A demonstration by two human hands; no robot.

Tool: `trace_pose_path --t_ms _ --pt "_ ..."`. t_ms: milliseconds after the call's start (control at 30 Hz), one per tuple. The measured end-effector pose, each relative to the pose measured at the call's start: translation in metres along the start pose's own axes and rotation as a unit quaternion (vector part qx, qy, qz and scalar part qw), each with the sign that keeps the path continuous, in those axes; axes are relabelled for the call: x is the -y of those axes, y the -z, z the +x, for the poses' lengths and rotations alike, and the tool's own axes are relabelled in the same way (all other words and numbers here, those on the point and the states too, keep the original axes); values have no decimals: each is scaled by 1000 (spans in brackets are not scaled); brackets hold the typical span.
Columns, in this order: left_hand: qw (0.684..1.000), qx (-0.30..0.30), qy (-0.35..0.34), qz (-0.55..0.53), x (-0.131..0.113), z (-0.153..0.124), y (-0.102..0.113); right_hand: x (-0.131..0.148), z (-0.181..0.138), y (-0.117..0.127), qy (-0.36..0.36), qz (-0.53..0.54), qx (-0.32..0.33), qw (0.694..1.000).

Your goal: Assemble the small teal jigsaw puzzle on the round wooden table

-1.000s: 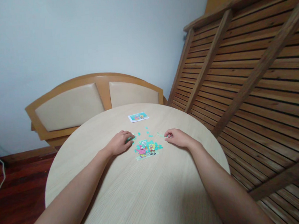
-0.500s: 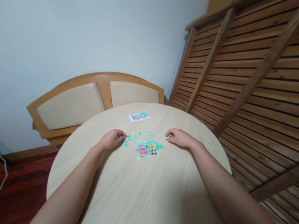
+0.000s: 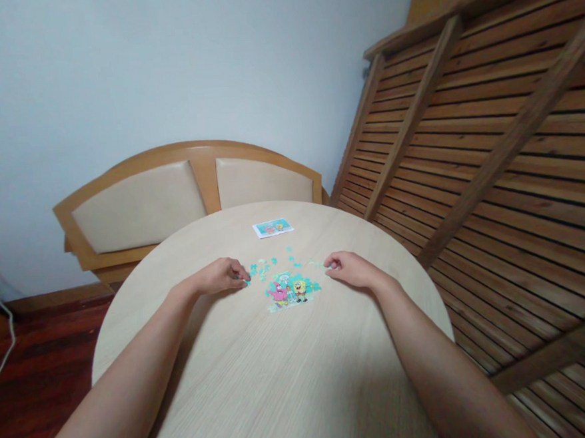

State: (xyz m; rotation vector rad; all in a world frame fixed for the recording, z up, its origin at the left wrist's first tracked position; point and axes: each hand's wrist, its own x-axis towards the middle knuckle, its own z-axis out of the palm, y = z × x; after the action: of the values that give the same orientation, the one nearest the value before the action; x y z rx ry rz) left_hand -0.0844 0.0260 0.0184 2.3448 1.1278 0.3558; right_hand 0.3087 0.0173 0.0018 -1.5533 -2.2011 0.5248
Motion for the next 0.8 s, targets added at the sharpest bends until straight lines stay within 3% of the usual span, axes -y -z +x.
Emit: trace_pose_path --t_ms 267,467,633,800 --pt "999 9 -40 21 -8 2 -2 1 0 0 -4 1 -1 1000" --pt "982 -135 -76 111 -13 14 -25 0 0 -1 -5 0 0 1000" --pt "972 -140 -63 178 -10 24 -43 4 -1 1 -5 -1 1 1000" --pt "962 -160 -47 215 -9 26 -40 5 -1 1 -6 -2 2 1000"
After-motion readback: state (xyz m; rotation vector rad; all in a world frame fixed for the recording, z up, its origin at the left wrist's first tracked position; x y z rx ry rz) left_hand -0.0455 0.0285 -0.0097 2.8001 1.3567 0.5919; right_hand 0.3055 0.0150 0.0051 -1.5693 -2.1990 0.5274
